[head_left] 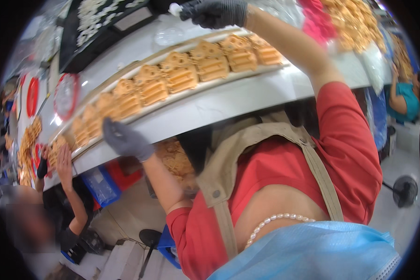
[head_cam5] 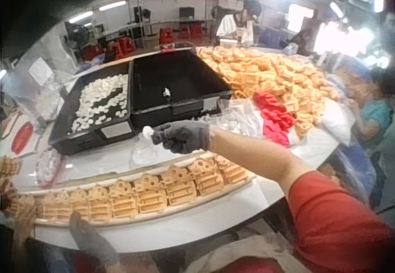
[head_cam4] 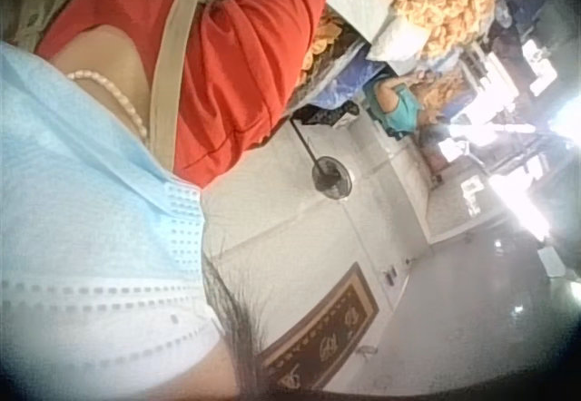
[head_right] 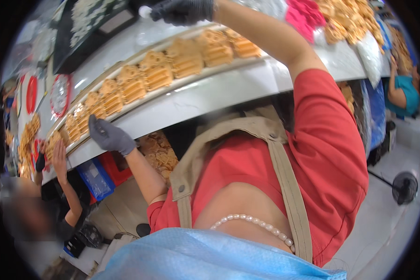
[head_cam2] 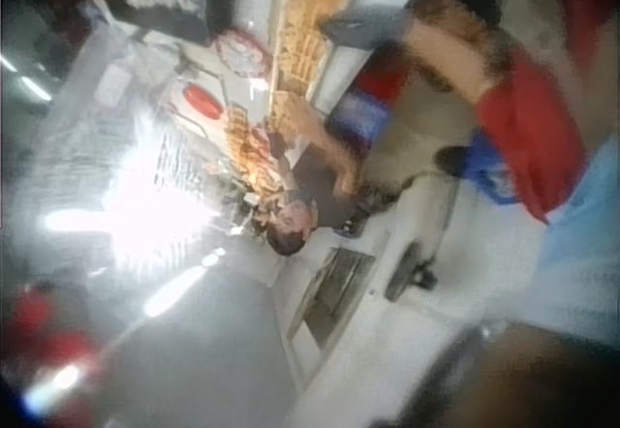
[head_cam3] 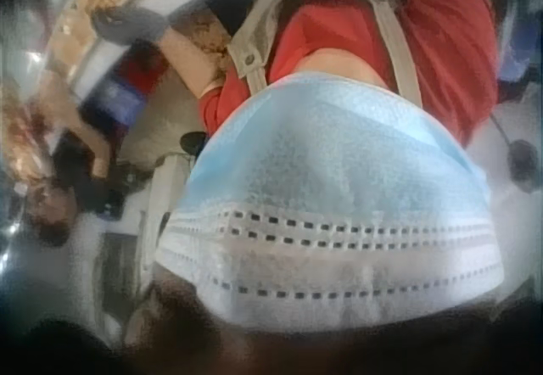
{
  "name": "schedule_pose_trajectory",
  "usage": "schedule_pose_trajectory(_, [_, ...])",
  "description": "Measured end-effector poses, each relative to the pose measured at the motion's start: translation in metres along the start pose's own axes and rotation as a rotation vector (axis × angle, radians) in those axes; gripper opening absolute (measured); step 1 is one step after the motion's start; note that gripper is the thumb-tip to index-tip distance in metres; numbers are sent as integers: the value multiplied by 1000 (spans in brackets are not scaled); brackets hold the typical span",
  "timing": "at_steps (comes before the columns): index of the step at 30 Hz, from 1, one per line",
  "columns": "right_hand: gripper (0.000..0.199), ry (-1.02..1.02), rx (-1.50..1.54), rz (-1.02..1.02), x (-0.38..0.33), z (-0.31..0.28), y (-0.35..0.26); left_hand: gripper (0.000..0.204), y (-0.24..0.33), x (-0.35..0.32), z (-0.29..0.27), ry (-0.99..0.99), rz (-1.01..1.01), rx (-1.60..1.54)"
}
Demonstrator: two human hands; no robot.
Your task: Assemble small plastic toy train components on an industrial production line.
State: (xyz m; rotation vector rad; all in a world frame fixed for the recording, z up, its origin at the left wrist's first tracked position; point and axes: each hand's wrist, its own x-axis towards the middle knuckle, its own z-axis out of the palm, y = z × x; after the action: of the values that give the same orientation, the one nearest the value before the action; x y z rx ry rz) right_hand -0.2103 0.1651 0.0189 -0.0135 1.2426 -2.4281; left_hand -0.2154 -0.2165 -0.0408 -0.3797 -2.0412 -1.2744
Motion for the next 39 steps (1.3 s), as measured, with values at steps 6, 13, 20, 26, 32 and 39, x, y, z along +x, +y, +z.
schedule_pose_trajectory(6, [23,490,-615,265,-126,17,-40,21,0,2,-8,22,10,67])
schedule_pose_trajectory(13, [30,523,-958,507,-178,-22,-31,19,36,-17,14,-71,178,100])
schedule_pose_trajectory(20, [23,387,-1198,255,-181,-37,-16,18,44,-21,15,-88,169,111])
schedule_pose_trajectory(26, [25,605,-1020,542,-172,-52,-20,18,36,-19,18,-85,212,98])
schedule_pose_trajectory(32, [27,576,-1187,542,-168,-46,-25,19,33,-19,17,-95,199,81])
schedule_pose_trajectory(39, [28,611,-1518,145,-157,-27,-23,18,37,-18,16,-99,133,91])
